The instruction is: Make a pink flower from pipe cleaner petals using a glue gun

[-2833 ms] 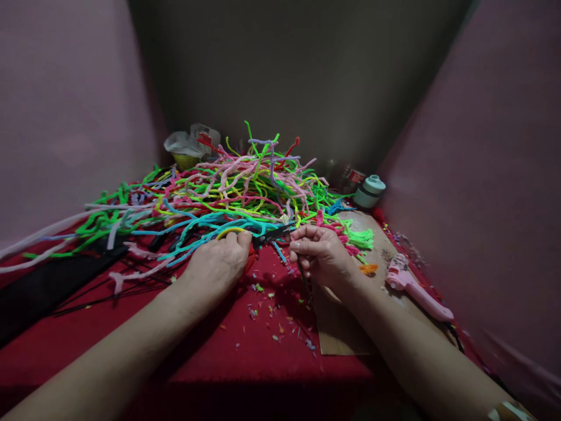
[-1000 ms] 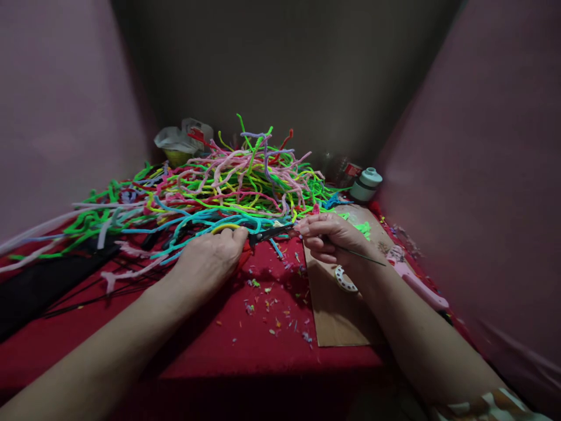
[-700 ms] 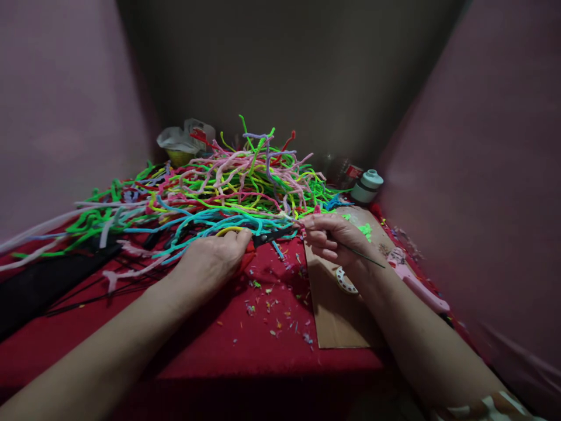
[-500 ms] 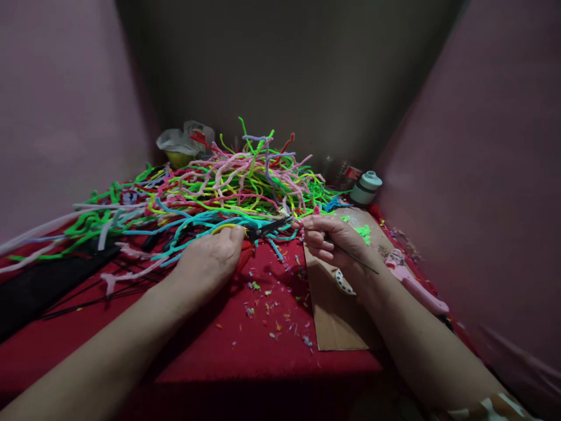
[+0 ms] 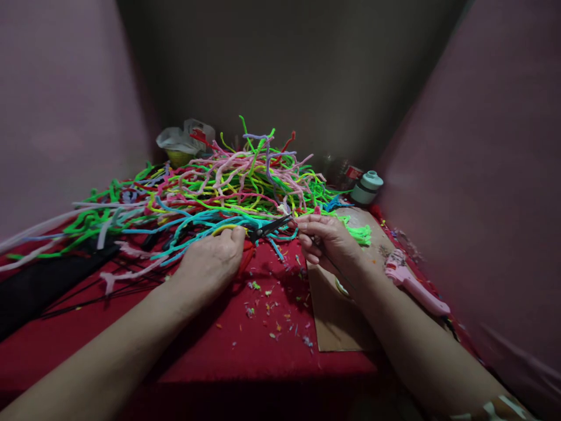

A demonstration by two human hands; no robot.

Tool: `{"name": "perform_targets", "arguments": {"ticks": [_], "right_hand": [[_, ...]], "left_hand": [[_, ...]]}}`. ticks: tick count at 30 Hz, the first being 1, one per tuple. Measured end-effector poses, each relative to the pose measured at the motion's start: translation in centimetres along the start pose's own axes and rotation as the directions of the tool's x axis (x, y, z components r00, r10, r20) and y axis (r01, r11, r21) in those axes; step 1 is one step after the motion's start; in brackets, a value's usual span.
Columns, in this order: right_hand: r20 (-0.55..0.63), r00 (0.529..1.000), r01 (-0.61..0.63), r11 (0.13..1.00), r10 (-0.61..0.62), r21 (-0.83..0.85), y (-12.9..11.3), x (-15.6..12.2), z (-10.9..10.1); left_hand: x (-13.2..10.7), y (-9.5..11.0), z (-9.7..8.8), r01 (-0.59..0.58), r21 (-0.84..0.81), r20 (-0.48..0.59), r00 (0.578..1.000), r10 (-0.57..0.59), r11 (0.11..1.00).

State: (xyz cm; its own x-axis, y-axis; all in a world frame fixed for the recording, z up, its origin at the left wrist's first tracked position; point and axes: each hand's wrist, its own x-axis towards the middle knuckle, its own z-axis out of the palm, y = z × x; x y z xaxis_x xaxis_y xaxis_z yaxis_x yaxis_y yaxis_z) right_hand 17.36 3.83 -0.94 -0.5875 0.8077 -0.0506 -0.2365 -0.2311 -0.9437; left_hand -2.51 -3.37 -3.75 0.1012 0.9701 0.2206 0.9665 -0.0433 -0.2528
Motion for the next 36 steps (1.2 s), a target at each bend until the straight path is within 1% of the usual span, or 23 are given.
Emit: {"name": "perform_targets", "arguments": {"ticks": [4,7,11,16,21,28,36], "right_hand": [[-0.003,0.999,0.045,0.999,-0.045,0.001,0.7,0.1,0.1],[0.001,0.998,0.069,0.997,-0.069,0.037,1.2,0.3,0.1],[-0.046,0.995,0.097,0.994,-0.094,0.059,1.6,0.3,0.3],[-0.005,0.992,0.126,0.992,-0.126,0.012,1.9,0.2,0.7],[0.002,0.989,0.151,0.988,-0.151,-0.038,2.2,0.2,0.7],[-0.026,0.982,0.186,0.979,-0.189,-0.086,2.5,0.3,0.8],[-0.047,0.972,0.224,0.971,-0.228,-0.079,2.8,0.5,0.8]], "left_hand": [[-0.1,0.1,-0.3,0.000,0.022,0.016,1.000,0.000,1.000],[-0.1,0.4,-0.6,0.000,0.035,0.026,1.000,-0.001,0.999],[-0.1,0.7,-0.9,0.023,0.045,0.036,0.999,-0.025,0.999],[-0.3,0.9,-1.2,0.020,0.051,0.031,0.999,-0.021,0.999],[-0.3,1.1,-1.4,0.016,0.063,0.045,0.999,-0.019,0.998],[-0.6,1.4,-1.0,0.006,-0.002,0.053,0.999,-0.006,1.000],[-0.7,1.6,-0.6,-0.007,-0.044,0.096,0.995,0.011,0.999]]}}
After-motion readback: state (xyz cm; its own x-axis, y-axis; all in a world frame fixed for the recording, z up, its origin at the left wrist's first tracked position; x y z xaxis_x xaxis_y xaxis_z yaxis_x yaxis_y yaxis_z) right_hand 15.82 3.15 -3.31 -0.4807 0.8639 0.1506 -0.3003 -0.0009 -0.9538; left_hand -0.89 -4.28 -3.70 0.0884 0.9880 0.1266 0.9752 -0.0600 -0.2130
